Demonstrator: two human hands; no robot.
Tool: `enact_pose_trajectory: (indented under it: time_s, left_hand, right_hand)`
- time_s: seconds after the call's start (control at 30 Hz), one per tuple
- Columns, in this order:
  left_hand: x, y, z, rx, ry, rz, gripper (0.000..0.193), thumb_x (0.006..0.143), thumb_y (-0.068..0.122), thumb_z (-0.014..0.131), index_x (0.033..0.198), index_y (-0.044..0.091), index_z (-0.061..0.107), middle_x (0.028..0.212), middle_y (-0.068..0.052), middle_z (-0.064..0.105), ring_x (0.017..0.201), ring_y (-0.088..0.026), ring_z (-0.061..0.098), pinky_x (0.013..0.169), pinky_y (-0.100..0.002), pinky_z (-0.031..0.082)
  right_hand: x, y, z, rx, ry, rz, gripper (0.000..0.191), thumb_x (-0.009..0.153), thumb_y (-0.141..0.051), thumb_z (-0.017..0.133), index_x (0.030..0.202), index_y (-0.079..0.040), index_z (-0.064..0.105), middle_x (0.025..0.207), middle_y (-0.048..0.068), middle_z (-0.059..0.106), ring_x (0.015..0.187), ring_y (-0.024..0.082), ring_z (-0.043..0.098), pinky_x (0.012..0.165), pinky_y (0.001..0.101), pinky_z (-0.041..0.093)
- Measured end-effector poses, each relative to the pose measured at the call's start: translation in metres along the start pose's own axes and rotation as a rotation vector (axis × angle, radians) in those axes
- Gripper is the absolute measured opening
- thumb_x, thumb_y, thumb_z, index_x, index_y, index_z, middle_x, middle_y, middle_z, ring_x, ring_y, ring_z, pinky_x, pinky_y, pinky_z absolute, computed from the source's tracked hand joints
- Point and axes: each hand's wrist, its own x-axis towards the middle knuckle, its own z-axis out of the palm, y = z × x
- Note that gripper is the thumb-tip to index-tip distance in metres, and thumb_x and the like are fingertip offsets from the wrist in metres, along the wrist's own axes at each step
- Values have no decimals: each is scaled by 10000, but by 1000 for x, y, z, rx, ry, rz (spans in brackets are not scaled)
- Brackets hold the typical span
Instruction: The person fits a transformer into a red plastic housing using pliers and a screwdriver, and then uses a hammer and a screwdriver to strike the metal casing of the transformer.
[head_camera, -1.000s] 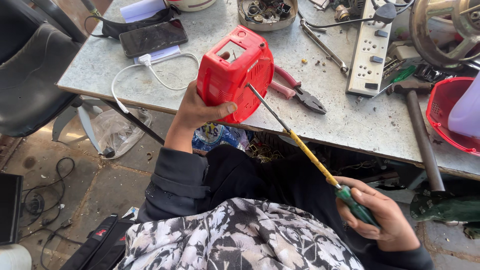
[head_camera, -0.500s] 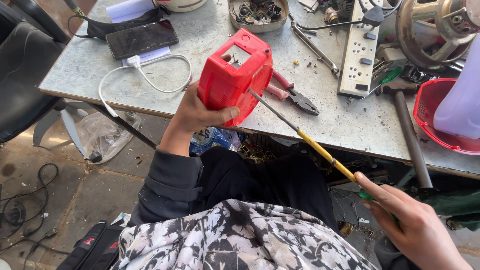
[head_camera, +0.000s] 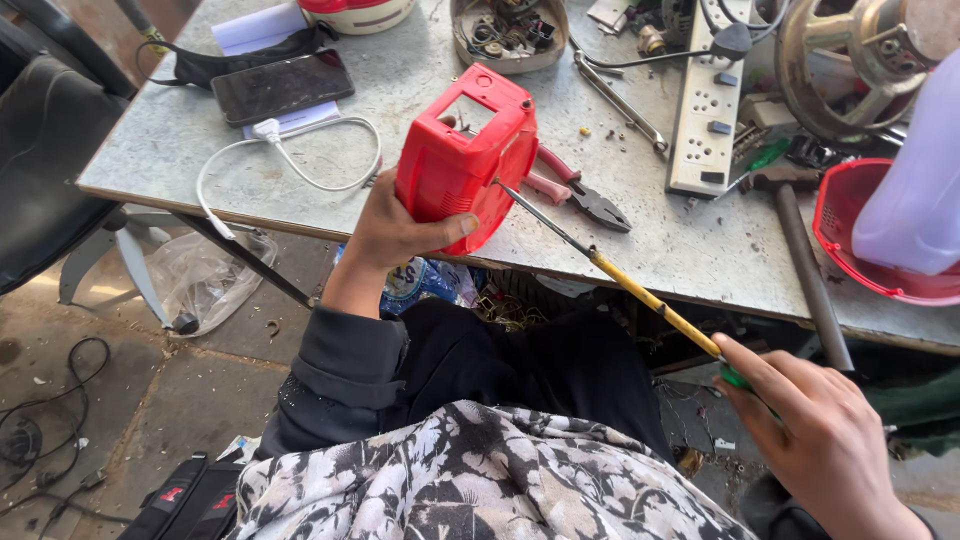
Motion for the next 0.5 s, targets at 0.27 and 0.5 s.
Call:
enact_pose_trajectory:
  time_s: [0.27, 0.5]
  left_hand:
    - [2, 9, 6, 190, -25, -12, 569, 768, 302, 897, 1221, 33, 683, 1114, -51, 737, 1022, -143, 703, 943, -305, 570]
    - [1, 16, 9, 192, 6, 11, 653, 755, 336, 891, 1276, 42, 627, 1163, -59, 710, 1061, -151, 690, 966, -315, 562]
  right_hand:
    - [15, 3, -15, 573, -495, 580, 419, 974, -274, 642, 1388, -205, 629, 882, 157, 709, 799, 312, 640, 716, 400, 551]
    - [2, -14, -11, 200, -124, 183, 444, 888, -264, 694, 1317, -157, 652, 935, 93, 708, 809, 265, 697, 715, 385, 546]
